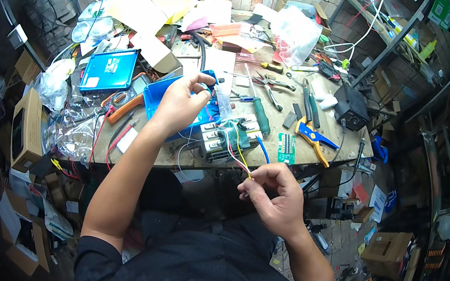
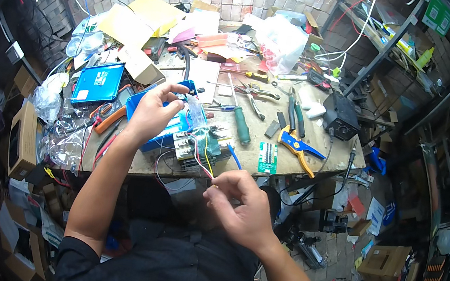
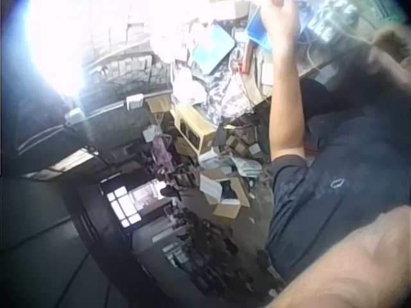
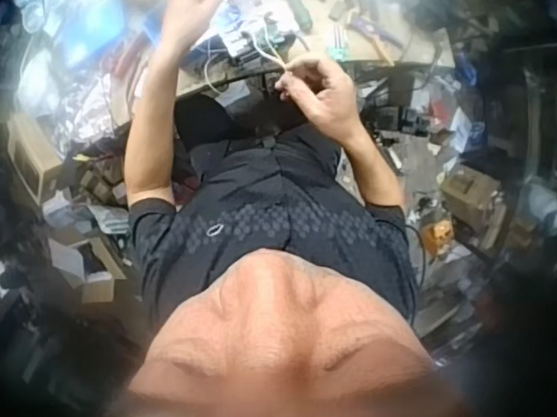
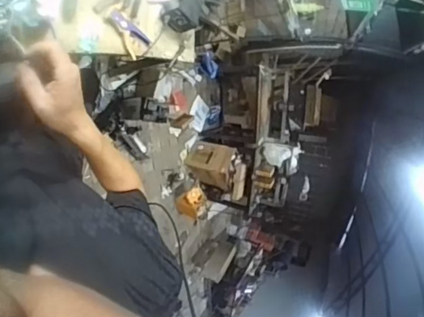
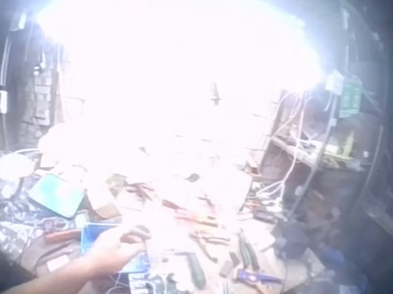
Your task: The person works at a cluttered workbench, using a soldering iron and pliers to strip and solder wires to a small electronic device. They repeatedly pick up and place down tools, twist wires, and apply solder to connections on the device.
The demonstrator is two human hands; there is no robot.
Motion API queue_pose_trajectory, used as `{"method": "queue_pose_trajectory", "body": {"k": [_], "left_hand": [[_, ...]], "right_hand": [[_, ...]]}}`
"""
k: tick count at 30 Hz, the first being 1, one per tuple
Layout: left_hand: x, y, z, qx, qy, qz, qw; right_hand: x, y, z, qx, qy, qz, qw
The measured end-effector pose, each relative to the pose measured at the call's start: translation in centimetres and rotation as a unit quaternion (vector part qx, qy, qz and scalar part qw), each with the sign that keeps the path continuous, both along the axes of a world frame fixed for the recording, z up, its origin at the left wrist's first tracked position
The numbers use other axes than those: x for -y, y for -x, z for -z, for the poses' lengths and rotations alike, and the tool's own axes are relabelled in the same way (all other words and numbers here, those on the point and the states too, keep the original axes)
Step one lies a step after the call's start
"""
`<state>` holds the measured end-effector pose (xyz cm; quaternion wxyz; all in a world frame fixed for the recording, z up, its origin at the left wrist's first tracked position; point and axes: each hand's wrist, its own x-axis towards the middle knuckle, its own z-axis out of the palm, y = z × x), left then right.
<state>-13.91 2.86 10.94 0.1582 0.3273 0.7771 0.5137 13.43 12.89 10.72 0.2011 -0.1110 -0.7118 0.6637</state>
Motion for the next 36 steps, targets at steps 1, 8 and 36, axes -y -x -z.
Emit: {"method": "queue_pose_trajectory", "body": {"k": [1,8,36], "left_hand": [[0.8,-0.2,0.0,-0.011,0.001,-0.007,1.000],[5.9,-3.1,2.6,0.002,-0.105,-0.024,0.994],[11.8,-13.6,12.7,-0.050,0.039,0.161,0.985]], "right_hand": [[-0.1,-0.1,0.1,-0.002,0.016,0.005,1.000],[-0.8,-0.4,2.4,-0.021,0.042,0.012,0.999],[-5.8,-6.3,8.2,0.007,0.091,0.207,0.974]]}}
